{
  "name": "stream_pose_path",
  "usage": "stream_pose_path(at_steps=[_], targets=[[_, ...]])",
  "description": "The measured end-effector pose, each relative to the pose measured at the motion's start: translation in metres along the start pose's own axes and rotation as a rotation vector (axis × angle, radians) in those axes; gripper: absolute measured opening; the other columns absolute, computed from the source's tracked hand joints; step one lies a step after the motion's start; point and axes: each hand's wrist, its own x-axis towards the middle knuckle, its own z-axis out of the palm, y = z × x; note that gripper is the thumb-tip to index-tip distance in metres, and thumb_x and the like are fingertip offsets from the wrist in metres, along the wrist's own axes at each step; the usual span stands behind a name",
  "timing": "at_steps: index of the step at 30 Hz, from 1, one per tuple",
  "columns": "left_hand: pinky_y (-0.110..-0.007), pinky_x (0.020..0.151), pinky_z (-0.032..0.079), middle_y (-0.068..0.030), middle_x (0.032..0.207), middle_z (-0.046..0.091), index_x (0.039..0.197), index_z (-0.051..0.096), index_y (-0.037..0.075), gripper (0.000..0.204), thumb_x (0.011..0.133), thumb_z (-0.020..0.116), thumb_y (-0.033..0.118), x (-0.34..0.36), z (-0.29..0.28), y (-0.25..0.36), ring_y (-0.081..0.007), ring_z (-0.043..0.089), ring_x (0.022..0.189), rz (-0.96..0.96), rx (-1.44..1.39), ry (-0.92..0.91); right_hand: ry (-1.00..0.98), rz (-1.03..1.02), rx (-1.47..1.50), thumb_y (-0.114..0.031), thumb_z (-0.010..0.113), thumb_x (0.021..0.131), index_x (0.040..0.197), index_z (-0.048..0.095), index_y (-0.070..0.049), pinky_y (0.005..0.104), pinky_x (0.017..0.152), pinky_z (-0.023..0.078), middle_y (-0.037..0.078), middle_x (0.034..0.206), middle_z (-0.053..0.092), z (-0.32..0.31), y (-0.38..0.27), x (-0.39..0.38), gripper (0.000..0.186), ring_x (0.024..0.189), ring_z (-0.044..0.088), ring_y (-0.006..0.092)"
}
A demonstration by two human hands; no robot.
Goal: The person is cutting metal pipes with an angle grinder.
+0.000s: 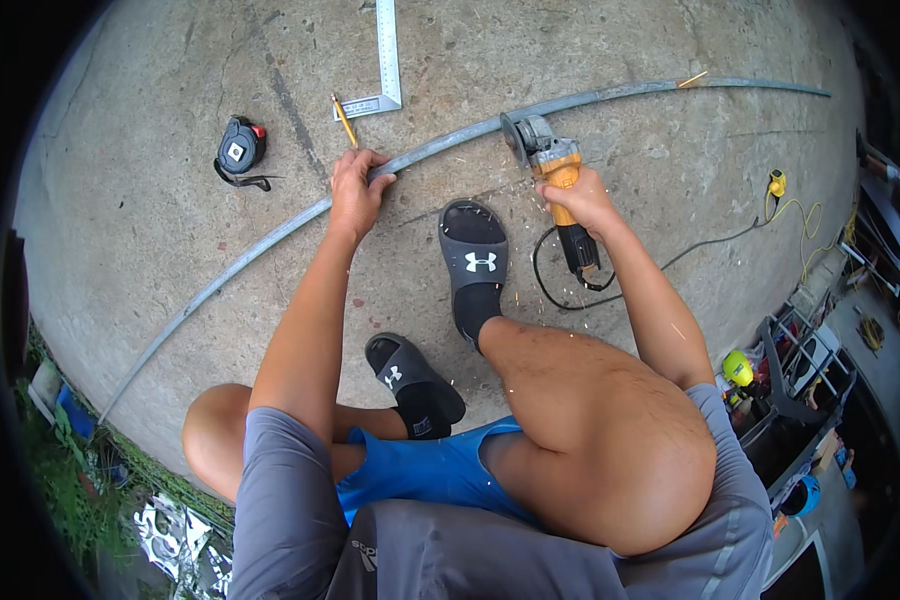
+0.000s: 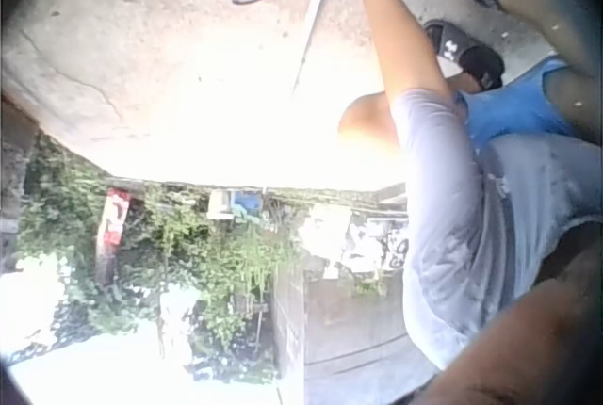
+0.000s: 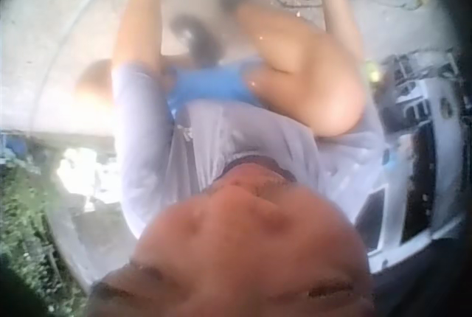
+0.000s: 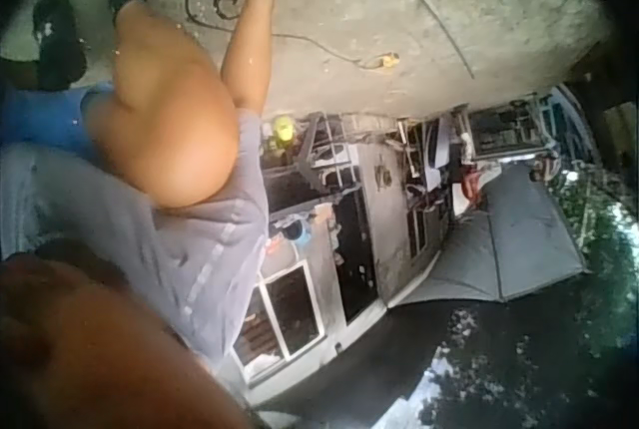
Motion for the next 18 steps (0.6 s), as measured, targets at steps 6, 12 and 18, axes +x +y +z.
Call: stream_pose_path(at_steps=[6,12,18], targets=[[-0.041,0.096,0.039,-0.0094,0.101,0.058,0.099,0.067,0.010,0.027,0.075,0.078,0.009,-0.001,-0.004,-0.001,-0.0314,0.051,0.104,-0.014,-0.002,0.002,-0.010,-0.008,0.006,-0.015,0.079,0.078,0.099,0.064,0.001,0.0285,0.060,0.052,0.006,0.081,0.067,0.004,-0.002,0.002,0.030,0.066,0.064,0.0130],[-0.041,0.097,0.039,-0.0088,0.101,0.059,0.100,0.067,0.010,0.026,0.076,0.078,0.011,0.004,0.003,0.009,-0.0304,0.052,0.105,-0.010,0.000,-0.012,0.037,-0.036,-0.040,-0.015,0.080,0.077,0.096,0.064,0.001,0.0297,0.060,0.052,0.006,0.080,0.067,-0.008,0.006,0.003,0.030,0.066,0.064,0.0131],[-0.041,0.098,0.038,-0.0081,0.100,0.059,0.100,0.067,0.011,0.026,0.077,0.078,0.012,-0.004,-0.007,-0.004,-0.0297,0.052,0.105,-0.026,0.028,0.005,0.008,0.008,-0.005,-0.016,0.080,0.077,0.096,0.063,0.001,0.0292,0.059,0.052,0.006,0.079,0.067,0.012,-0.002,0.002,0.031,0.066,0.065,0.0137]])
